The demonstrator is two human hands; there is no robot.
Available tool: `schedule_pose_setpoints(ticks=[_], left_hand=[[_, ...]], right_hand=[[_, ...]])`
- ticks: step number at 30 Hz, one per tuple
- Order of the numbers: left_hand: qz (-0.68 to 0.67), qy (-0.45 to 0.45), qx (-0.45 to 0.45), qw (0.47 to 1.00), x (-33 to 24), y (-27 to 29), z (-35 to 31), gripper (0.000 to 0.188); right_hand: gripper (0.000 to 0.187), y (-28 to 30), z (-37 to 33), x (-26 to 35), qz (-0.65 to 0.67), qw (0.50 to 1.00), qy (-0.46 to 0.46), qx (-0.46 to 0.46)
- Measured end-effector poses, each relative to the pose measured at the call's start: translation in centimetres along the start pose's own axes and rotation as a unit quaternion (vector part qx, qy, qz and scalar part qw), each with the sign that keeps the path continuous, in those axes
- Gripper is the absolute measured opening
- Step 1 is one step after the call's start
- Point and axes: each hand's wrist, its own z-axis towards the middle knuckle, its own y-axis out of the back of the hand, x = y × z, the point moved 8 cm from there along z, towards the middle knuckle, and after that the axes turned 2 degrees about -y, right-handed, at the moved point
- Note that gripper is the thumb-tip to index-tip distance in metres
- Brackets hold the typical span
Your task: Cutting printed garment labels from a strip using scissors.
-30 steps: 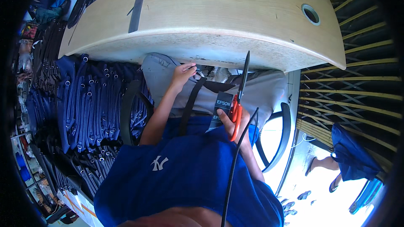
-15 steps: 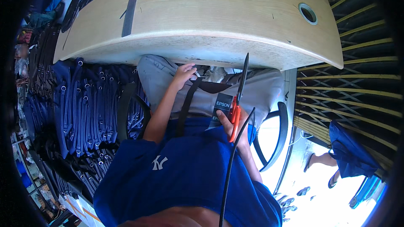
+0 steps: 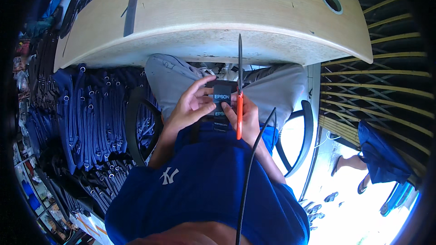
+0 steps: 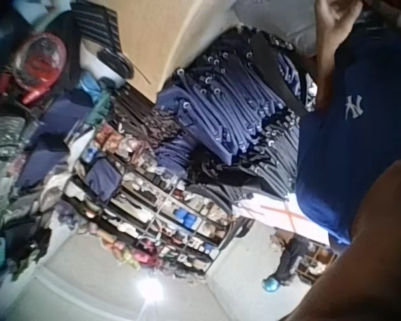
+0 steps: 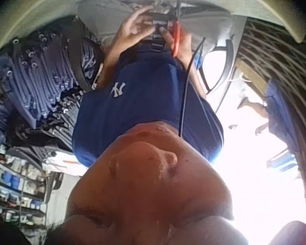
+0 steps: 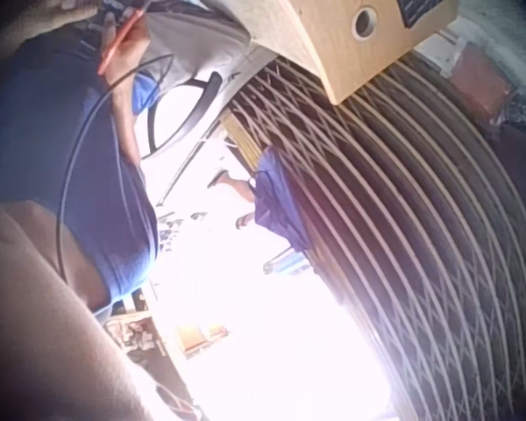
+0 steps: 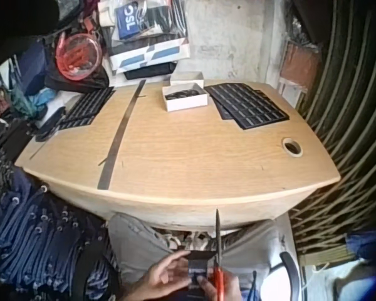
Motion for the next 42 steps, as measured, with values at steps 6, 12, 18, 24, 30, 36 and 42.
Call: schedule_pose_setpoints(ticks=[6, 12, 18, 24, 30, 36, 42], left_hand=[[0.082, -0.108, -0.027, 0.99, -2.0, -1.1, -0.7, 0.064], [0.132, -0.077, -0.027, 0.988, -1.3, -0.9, -1.5, 0.046], [0.079, -0.076, -0.064, 0.992, -0.6, -0.4, -1.5, 0.048], [0.086, -0.11, -0.096, 0.986, -1.0, -1.1, -1.2, 0.057], [0.092, -0.106, -0.123, 0.983, -0.6, -0.5, -1.2, 0.035], [0.084, -0.089, -0.148, 0.981, -0.6, 0.6, -1.5, 0.01], [0.038, -0.134, -0.183, 0.973, -2.5, 0.3, -1.2, 0.037]], right_hand=[[0.014, -1.1, 0.4, 0.2, 0.065, 0.998, -0.008, -0.004], [0.014, -0.8, 0.0, -0.3, 0.023, 1.0, -0.01, -0.016], [0.013, -1.4, -0.1, 0.7, 0.04, 0.999, 0.004, -0.001], [0.014, -1.4, -0.1, 0.0, 0.036, 0.998, 0.043, 0.003], [0.012, -1.5, -0.4, 0.1, 0.023, 0.999, 0.024, 0.0], [0.015, -1.6, -0.4, -0.1, 0.034, 0.999, 0.041, -0.006], [0.018, -2.1, -0.5, 0.2, 0.038, 0.998, 0.056, 0.007]])
